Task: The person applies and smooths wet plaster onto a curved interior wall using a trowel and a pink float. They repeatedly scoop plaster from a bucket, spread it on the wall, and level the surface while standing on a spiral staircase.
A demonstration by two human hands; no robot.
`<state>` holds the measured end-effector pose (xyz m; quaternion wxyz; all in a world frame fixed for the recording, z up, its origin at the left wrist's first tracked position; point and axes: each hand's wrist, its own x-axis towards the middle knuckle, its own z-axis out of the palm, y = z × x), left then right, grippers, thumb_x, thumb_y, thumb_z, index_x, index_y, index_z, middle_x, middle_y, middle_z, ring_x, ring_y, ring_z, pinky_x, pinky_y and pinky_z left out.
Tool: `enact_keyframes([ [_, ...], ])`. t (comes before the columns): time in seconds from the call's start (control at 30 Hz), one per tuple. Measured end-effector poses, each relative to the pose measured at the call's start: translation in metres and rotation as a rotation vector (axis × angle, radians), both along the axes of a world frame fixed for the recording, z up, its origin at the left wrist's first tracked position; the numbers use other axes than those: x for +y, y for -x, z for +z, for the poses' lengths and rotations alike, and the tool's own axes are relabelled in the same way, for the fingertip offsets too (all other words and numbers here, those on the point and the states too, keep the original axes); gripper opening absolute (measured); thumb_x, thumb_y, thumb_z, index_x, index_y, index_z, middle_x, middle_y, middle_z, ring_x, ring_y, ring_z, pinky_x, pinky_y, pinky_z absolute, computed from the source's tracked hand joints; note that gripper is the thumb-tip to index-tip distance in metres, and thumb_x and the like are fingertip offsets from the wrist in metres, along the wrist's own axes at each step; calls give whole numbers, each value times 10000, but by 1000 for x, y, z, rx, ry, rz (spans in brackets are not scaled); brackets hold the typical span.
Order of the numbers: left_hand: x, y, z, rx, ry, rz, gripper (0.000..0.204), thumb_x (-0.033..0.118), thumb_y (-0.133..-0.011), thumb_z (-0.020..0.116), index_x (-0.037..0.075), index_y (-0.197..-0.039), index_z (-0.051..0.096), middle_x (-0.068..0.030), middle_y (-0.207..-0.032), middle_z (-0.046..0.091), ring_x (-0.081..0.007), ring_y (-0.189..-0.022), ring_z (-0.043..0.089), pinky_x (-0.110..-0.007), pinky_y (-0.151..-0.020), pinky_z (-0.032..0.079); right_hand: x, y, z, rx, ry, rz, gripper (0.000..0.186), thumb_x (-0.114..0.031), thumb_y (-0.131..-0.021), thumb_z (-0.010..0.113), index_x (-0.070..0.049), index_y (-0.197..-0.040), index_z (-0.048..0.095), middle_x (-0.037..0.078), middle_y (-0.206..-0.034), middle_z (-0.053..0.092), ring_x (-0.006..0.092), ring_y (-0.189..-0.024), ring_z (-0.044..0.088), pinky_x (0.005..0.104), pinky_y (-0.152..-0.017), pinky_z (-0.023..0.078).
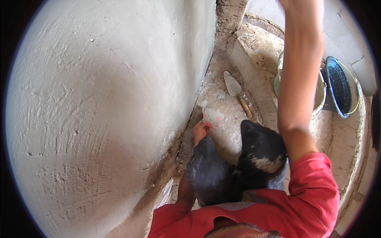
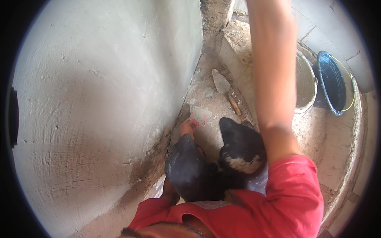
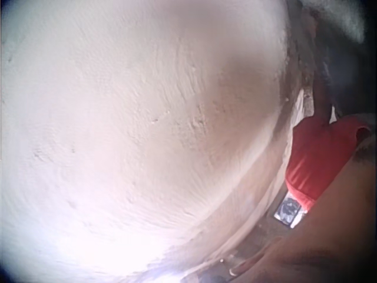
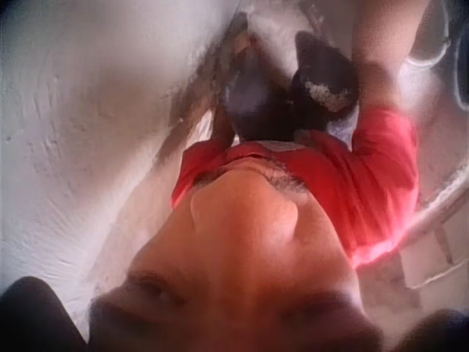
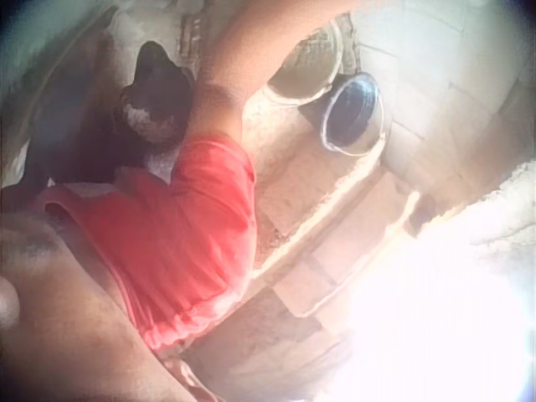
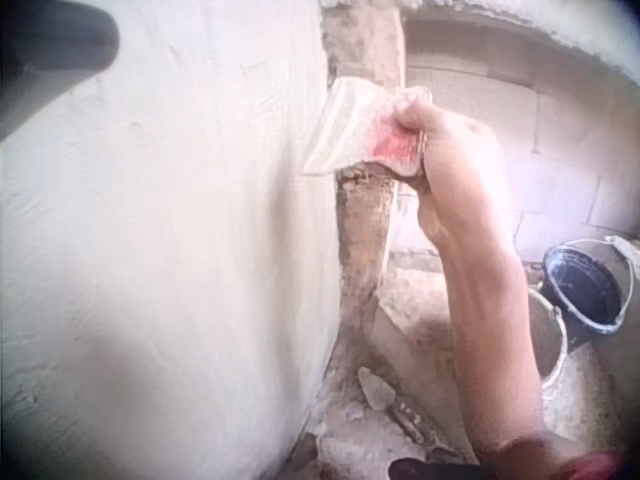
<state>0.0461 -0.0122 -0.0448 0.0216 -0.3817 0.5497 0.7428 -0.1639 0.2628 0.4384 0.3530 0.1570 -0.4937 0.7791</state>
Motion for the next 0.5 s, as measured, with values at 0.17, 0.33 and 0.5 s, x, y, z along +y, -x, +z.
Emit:
enact_keyframes([
  [0.17, -10, -23, -10, -8, 33, 65, 234, 164, -1048, 573, -13, -934, 674, -91, -796, 697, -185, -675, 665, -301, -639, 558, -50, -30, -233, -729, 66, 399, 204, -103, -976, 647, 37, -1121, 675, 192, -1030, 743, 244, -866, 736, 416, -819, 646],
  [0.33, -15, -37, -18, -82, -91, 117, 230, 193, -1043, 590, -13, -986, 674, -96, -832, 707, -199, -699, 685, -309, -648, 586, -111, -37, -376, -1222, -111, 352, 262, -140, -928, 621, 42, -1116, 631, 142, -944, 717, 238, -801, 688, 377, -690, 545],
  [0.5, -13, -31, -8, -69, 22, 64, 267, 205, -1046, 584, -4, -914, 685, -98, -792, 700, -203, -692, 679, -312, -639, 560, -144, -21, -338, -951, -93, 510, 362, -195, -905, 633, 132, -1061, 620, 208, -928, 716, 254, -778, 727, 400, -674, 598],
])
